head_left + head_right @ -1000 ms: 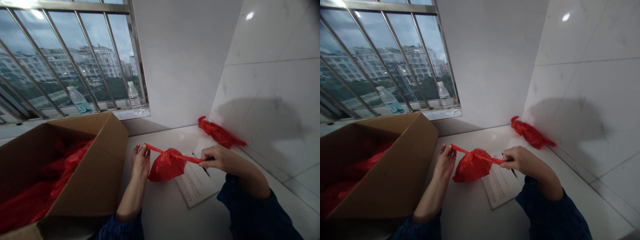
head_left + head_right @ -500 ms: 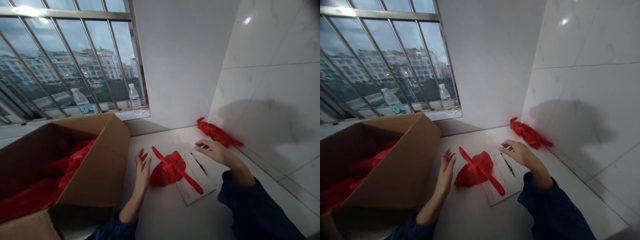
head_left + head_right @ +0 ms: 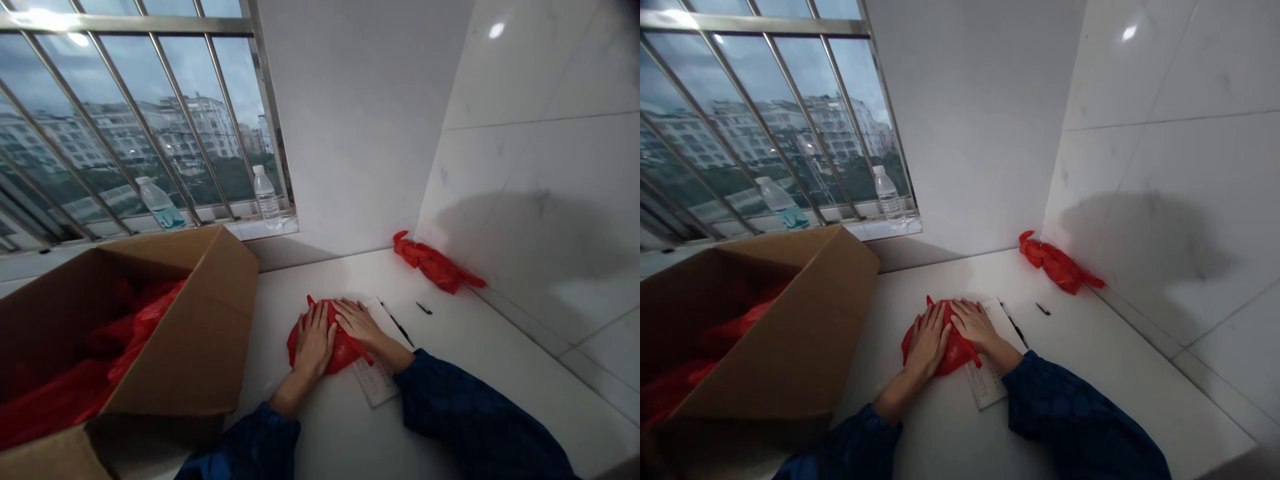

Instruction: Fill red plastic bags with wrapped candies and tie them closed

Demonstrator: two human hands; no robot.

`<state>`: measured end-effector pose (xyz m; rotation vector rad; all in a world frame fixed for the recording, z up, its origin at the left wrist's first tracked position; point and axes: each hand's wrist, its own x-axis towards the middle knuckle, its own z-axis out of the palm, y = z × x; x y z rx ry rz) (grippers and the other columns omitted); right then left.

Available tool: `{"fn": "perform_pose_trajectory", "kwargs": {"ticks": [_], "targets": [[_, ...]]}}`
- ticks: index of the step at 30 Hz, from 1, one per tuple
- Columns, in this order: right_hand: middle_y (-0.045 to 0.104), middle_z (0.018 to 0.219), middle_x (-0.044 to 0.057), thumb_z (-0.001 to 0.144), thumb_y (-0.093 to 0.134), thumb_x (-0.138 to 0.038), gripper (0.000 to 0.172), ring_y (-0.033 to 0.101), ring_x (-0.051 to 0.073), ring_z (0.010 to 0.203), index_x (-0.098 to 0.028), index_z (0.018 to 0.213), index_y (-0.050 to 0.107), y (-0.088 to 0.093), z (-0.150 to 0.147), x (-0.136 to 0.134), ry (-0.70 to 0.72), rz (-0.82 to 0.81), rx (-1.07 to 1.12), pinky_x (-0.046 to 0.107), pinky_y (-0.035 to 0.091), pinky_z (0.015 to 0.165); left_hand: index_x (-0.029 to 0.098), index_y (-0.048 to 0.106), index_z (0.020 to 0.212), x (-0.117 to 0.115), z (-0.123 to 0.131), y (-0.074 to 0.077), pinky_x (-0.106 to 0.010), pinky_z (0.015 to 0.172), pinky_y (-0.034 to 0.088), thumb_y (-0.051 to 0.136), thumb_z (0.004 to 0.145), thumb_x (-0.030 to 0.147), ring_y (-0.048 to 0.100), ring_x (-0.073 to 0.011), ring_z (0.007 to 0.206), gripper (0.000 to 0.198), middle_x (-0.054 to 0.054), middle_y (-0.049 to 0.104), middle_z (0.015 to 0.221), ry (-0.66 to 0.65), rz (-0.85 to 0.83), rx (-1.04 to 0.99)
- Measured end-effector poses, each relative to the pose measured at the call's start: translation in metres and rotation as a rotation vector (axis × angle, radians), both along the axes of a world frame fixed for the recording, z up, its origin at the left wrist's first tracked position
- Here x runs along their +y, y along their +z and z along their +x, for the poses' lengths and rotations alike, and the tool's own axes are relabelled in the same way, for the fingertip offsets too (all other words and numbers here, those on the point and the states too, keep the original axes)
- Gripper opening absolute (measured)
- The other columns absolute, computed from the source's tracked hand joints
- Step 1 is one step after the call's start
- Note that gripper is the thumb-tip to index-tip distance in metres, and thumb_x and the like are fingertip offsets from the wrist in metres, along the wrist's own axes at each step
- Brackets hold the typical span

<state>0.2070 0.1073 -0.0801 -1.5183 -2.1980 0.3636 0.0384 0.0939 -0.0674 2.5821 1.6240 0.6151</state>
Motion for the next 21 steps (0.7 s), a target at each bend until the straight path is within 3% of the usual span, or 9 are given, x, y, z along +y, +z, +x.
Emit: {"fn": "perform_pose_trajectory", "kwargs": {"ticks": [8,21], "targets": [[0.044,0.153,0.006,0.102,0.033,-0.031,0.049,0.036,0.026,0.144,-0.025,0.150,0.041,-0.017,-0.002,0.007,-0.018,0.023,-0.041,0.056,0.022,0.118,0.015,0.037,0.152,0.002,0.002,-0.006,-0.055,0.119,0.020,0.033,0.102,0.033,0.031,-0.0293,0.147,0.053,-0.013,0.038,0.157,0.004,-0.029,0.017],[0.049,0.150,0.006,0.103,0.030,-0.031,0.047,0.040,0.025,0.142,-0.024,0.147,0.046,-0.021,-0.002,0.005,-0.015,0.063,-0.026,0.057,0.020,0.118,0.017,0.040,0.150,0.002,0.004,-0.007,-0.056,0.118,0.023,0.035,0.101,0.034,0.032,-0.0307,0.146,0.052,-0.013,0.040,0.155,0.002,-0.079,-0.015]]}}
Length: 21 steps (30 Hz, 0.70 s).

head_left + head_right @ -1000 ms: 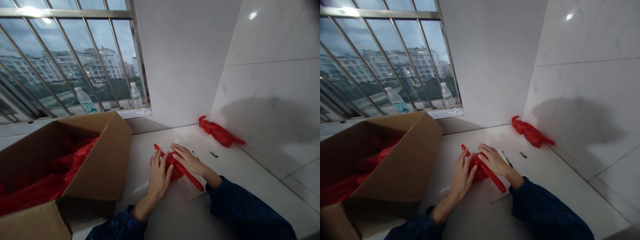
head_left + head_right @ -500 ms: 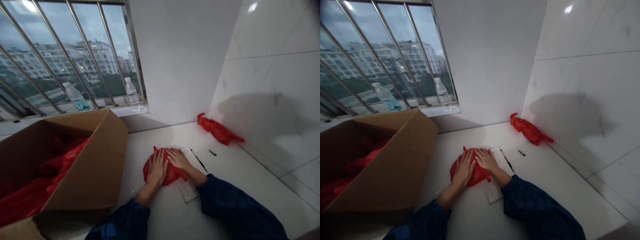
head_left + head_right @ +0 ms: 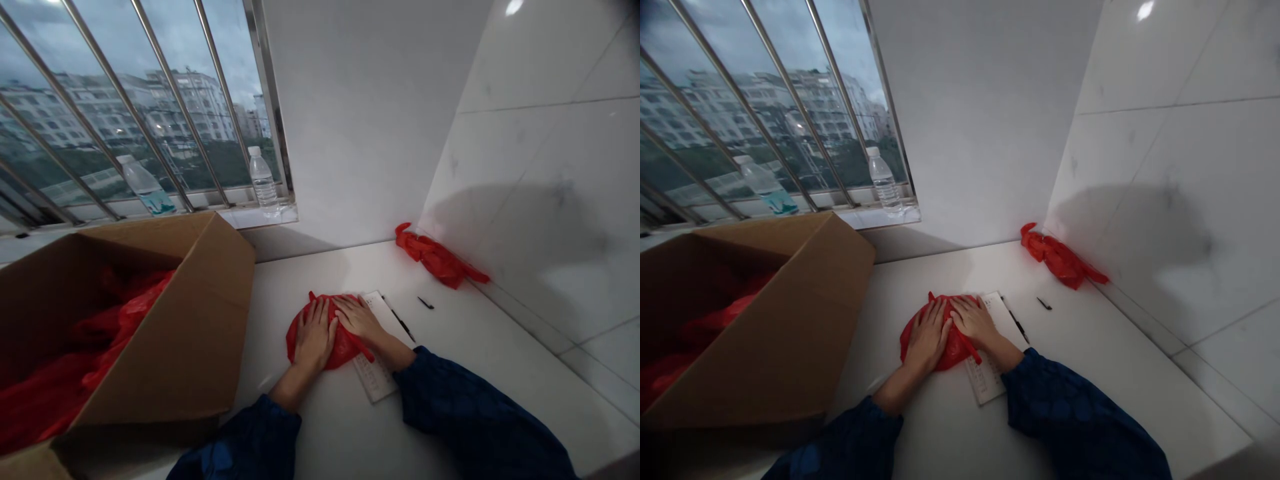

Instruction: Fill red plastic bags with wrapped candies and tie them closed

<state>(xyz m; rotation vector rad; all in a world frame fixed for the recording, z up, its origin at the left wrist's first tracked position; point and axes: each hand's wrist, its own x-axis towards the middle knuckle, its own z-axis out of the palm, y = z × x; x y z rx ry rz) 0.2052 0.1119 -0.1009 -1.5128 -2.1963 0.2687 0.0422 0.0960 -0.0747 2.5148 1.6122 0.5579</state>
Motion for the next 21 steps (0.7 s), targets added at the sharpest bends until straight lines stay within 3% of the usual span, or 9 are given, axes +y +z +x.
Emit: {"fn": "perform_pose_trajectory", "kwargs": {"ticks": [15,19,21], "targets": [[0.054,0.146,0.008,0.101,0.034,-0.029,0.044,0.041,0.027,0.141,-0.022,0.141,0.053,-0.002,-0.001,-0.001,0.013,-0.008,0.104,0.057,0.016,0.119,0.015,0.050,0.142,0.001,0.000,-0.008,-0.057,0.116,0.027,0.038,0.101,0.037,0.040,-0.0340,0.141,0.049,-0.018,0.047,0.150,0.021,0.002,-0.059],[0.056,0.144,0.010,0.101,0.036,-0.029,0.042,0.045,0.027,0.137,-0.023,0.139,0.054,0.003,0.001,-0.004,0.022,-0.011,0.196,0.059,0.015,0.119,0.016,0.047,0.144,0.003,-0.005,-0.004,-0.046,0.115,0.035,0.043,0.100,0.039,0.042,-0.0294,0.140,0.050,-0.016,0.043,0.153,0.039,0.017,-0.114],[0.057,0.143,0.010,0.102,0.033,-0.030,0.043,0.049,0.024,0.134,-0.023,0.141,0.051,0.012,0.009,-0.006,0.044,-0.013,0.257,0.055,0.023,0.118,0.017,0.042,0.147,0.004,-0.012,0.004,-0.038,0.112,0.039,0.037,0.102,0.038,0.043,-0.0239,0.140,0.050,-0.014,0.044,0.152,0.073,0.035,-0.152]]}}
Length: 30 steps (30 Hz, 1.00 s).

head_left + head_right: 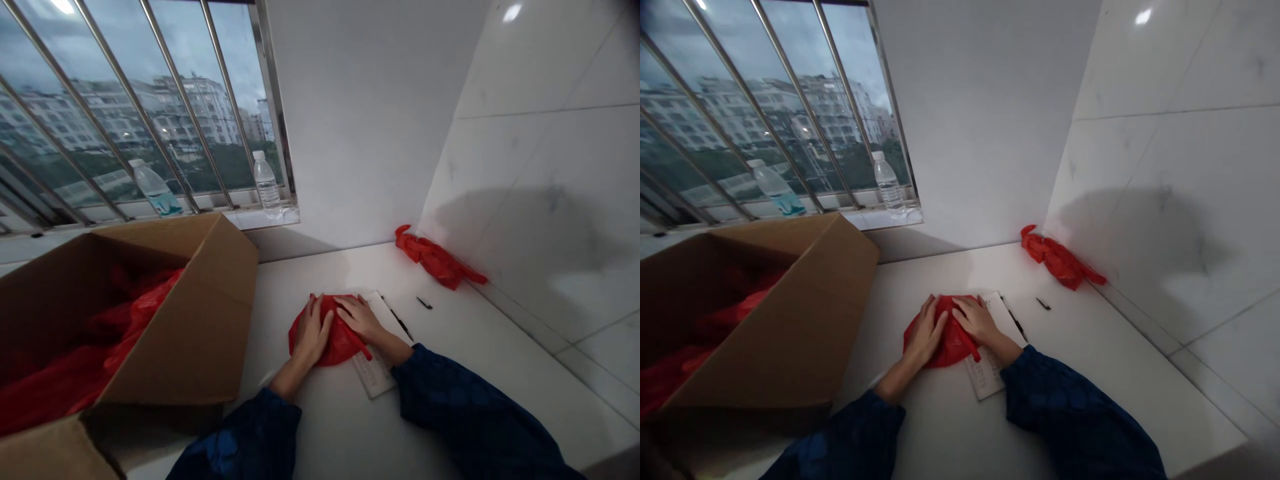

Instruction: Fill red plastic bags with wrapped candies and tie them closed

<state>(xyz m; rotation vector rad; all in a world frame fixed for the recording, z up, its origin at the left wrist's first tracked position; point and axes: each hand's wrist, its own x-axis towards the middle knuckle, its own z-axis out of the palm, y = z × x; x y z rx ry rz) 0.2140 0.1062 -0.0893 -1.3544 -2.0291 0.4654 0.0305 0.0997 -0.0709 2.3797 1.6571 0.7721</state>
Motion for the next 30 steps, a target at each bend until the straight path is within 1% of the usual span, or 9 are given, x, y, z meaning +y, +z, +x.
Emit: {"fn": "perform_pose_trajectory", "kwargs": {"ticks": [2,4,8,11,15,19,22,26,30], "targets": [[0.055,0.144,0.010,0.102,0.033,-0.030,0.044,0.050,0.022,0.133,-0.022,0.144,0.047,0.012,0.014,-0.002,0.046,-0.004,0.054,0.048,0.034,0.114,0.016,0.041,0.146,0.000,-0.009,0.010,-0.035,0.111,0.040,0.033,0.104,0.035,0.046,-0.0213,0.136,0.048,-0.013,0.049,0.148,0.056,0.014,-0.023],[0.053,0.146,0.010,0.098,0.043,-0.029,0.048,0.052,0.021,0.132,-0.022,0.145,0.045,0.026,0.030,-0.003,0.126,-0.018,0.078,0.042,0.041,0.110,0.018,0.047,0.142,0.000,-0.018,0.018,-0.038,0.109,0.040,0.037,0.102,0.036,0.051,-0.0239,0.130,0.045,-0.012,0.055,0.141,0.109,0.006,-0.012],[0.054,0.145,0.008,0.073,0.072,-0.020,0.075,0.053,0.024,0.130,-0.024,0.144,0.047,0.043,0.046,-0.008,0.321,-0.085,0.008,0.037,0.040,0.111,0.016,0.063,0.128,0.006,-0.023,0.022,-0.051,0.102,0.041,0.051,0.096,0.042,0.058,-0.0352,0.118,0.043,-0.018,0.066,0.125,0.190,-0.097,0.055],[0.052,0.147,0.014,0.064,0.076,-0.016,0.089,0.049,0.033,0.133,-0.022,0.147,0.045,0.041,0.038,-0.011,0.329,-0.132,-0.076,0.046,0.039,0.110,0.017,0.070,0.115,0.015,-0.015,0.019,-0.056,0.104,0.037,0.056,0.094,0.045,0.057,-0.0375,0.120,0.038,-0.019,0.065,0.127,0.207,-0.160,0.077],[0.049,0.145,0.023,0.071,0.078,-0.030,0.088,0.047,0.039,0.132,-0.015,0.149,0.040,0.039,0.024,-0.014,0.252,-0.121,-0.118,0.053,0.040,0.105,0.017,0.071,0.106,0.022,0.000,0.023,-0.052,0.106,0.038,0.062,0.093,0.036,0.058,-0.0282,0.118,0.025,-0.011,0.066,0.123,0.133,-0.182,0.037],[0.056,0.139,0.016,0.079,0.072,-0.045,0.080,0.053,0.033,0.123,-0.019,0.148,0.040,0.047,0.023,-0.016,0.221,-0.051,-0.099,0.044,0.042,0.101,0.015,0.066,0.105,0.021,0.005,0.028,-0.039,0.095,0.049,0.053,0.099,0.030,0.066,-0.0191,0.101,0.021,-0.006,0.071,0.109,0.051,-0.211,-0.039],[0.062,0.130,0.013,0.082,0.069,-0.041,0.069,0.058,0.032,0.114,-0.022,0.143,0.045,0.052,0.023,-0.017,0.188,-0.028,-0.105,0.043,0.044,0.096,0.016,0.062,0.115,0.019,0.003,0.029,-0.036,0.093,0.049,0.054,0.097,0.029,0.066,-0.0205,0.105,0.023,-0.009,0.069,0.116,0.095,-0.220,-0.062],[0.065,0.127,0.012,0.079,0.070,-0.030,0.064,0.058,0.032,0.116,-0.023,0.140,0.050,0.052,0.018,-0.018,0.167,-0.027,-0.130,0.043,0.043,0.096,0.015,0.061,0.121,0.019,0.002,0.029,-0.046,0.096,0.045,0.066,0.088,0.031,0.063,-0.0301,0.112,0.037,-0.014,0.068,0.117,0.168,-0.245,-0.047],[0.066,0.129,0.010,0.078,0.072,-0.036,0.068,0.059,0.031,0.119,-0.027,0.141,0.048,0.057,0.012,-0.021,0.159,-0.028,-0.141,0.041,0.042,0.097,0.020,0.063,0.121,0.022,0.003,0.031,-0.042,0.089,0.048,0.070,0.083,0.023,0.068,-0.0238,0.093,0.039,-0.004,0.074,0.096,0.107,-0.268,-0.104]]}}
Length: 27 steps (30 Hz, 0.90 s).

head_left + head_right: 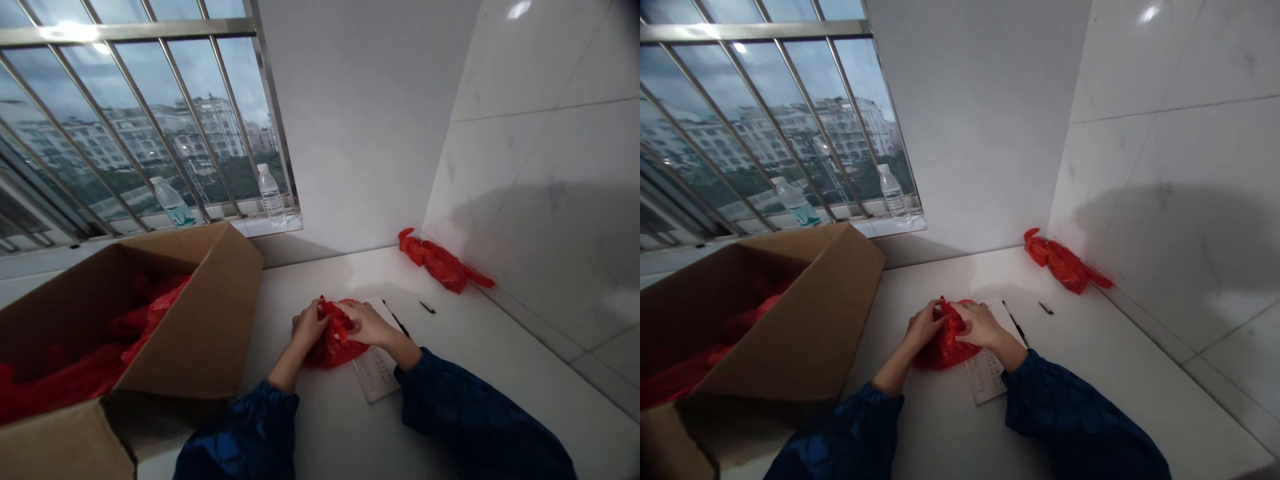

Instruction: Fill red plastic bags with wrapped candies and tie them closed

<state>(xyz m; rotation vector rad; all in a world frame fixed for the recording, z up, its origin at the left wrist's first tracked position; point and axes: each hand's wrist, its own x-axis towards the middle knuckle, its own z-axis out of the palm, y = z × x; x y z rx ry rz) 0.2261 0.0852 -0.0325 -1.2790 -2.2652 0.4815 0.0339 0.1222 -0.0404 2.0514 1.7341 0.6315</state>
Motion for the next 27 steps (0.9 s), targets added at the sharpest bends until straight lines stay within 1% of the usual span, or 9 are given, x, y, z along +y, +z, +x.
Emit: {"fn": "perform_pose_trajectory", "kwargs": {"ticks": [3,6,11,15,18,19,21,24,27], "targets": [[0.067,0.128,0.008,0.078,0.073,-0.043,0.070,0.061,0.030,0.117,-0.030,0.141,0.047,0.006,-0.002,-0.003,-0.006,-0.003,-0.004,0.040,0.044,0.094,0.025,0.063,0.121,-0.001,0.000,0.004,-0.032,0.083,0.049,0.065,0.082,0.016,0.069,-0.0198,0.086,0.039,0.000,0.073,0.087,-0.026,0.065,-0.101],[0.071,0.121,0.007,0.077,0.073,-0.049,0.068,0.065,0.030,0.111,-0.028,0.138,0.050,0.012,-0.003,-0.004,-0.016,-0.013,-0.009,0.038,0.046,0.090,0.027,0.056,0.129,-0.009,0.000,0.012,-0.026,0.078,0.050,0.057,0.088,0.018,0.068,-0.0164,0.084,0.042,0.000,0.072,0.092,-0.112,0.137,-0.228],[0.076,0.089,0.009,0.085,0.065,-0.051,0.034,0.070,0.027,0.082,-0.019,0.093,0.073,0.022,0.000,-0.002,-0.048,-0.027,-0.027,0.031,0.044,0.070,0.025,0.043,0.141,-0.034,-0.003,0.027,-0.027,0.088,0.051,0.051,0.095,0.028,0.067,-0.0148,0.091,0.047,-0.002,0.069,0.100,-0.296,0.198,-0.390],[0.073,0.078,0.007,0.093,0.055,-0.051,0.040,0.067,0.021,0.070,-0.018,0.078,0.071,0.038,0.008,-0.006,-0.050,-0.007,-0.005,0.028,0.040,0.061,0.023,0.024,0.153,-0.052,-0.008,0.041,-0.039,0.106,0.042,0.060,0.092,0.039,0.055,-0.0238,0.124,0.073,-0.013,0.057,0.135,-0.312,0.260,-0.354],[0.071,0.076,0.005,0.096,0.049,-0.053,0.045,0.065,0.018,0.068,-0.019,0.076,0.069,0.056,0.008,-0.018,-0.032,0.040,0.030,0.028,0.042,0.064,0.021,0.021,0.155,-0.065,-0.002,0.053,-0.047,0.108,0.038,0.075,0.078,0.047,0.050,-0.0332,0.128,0.097,-0.016,0.052,0.142,-0.371,0.222,-0.187],[0.071,0.077,0.005,0.097,0.049,-0.053,0.044,0.065,0.018,0.070,-0.019,0.077,0.069,0.062,0.007,-0.023,-0.025,0.066,0.054,0.028,0.043,0.066,0.021,0.027,0.153,-0.070,0.002,0.058,-0.047,0.105,0.040,0.075,0.078,0.047,0.054,-0.0338,0.123,0.093,-0.015,0.056,0.138,-0.390,0.195,-0.153],[0.072,0.080,0.005,0.096,0.050,-0.052,0.041,0.065,0.019,0.073,-0.020,0.080,0.070,0.077,0.006,-0.037,0.004,0.119,0.133,0.029,0.046,0.070,0.022,0.045,0.141,-0.083,0.011,0.071,-0.042,0.097,0.045,0.069,0.085,0.043,0.061,-0.0312,0.111,0.065,-0.011,0.066,0.125,-0.410,0.154,-0.138],[0.073,0.085,0.003,0.093,0.058,-0.048,0.030,0.067,0.019,0.079,-0.022,0.088,0.070,0.100,0.015,-0.060,0.115,0.140,0.327,0.030,0.049,0.075,0.023,0.064,0.112,-0.109,0.013,0.100,-0.031,0.078,0.049,0.057,0.094,0.038,0.066,-0.0233,0.089,0.024,-0.005,0.073,0.100,-0.422,0.093,-0.217],[0.069,0.083,0.003,0.091,0.062,-0.046,0.025,0.066,0.019,0.077,-0.022,0.085,0.066,0.115,0.041,-0.075,0.136,0.166,0.492,0.028,0.050,0.065,0.021,0.064,0.085,-0.145,-0.010,0.134,-0.024,0.061,0.047,0.056,0.094,0.043,0.061,-0.0165,0.067,0.026,0.000,0.068,0.075,-0.377,0.078,-0.311]]}}
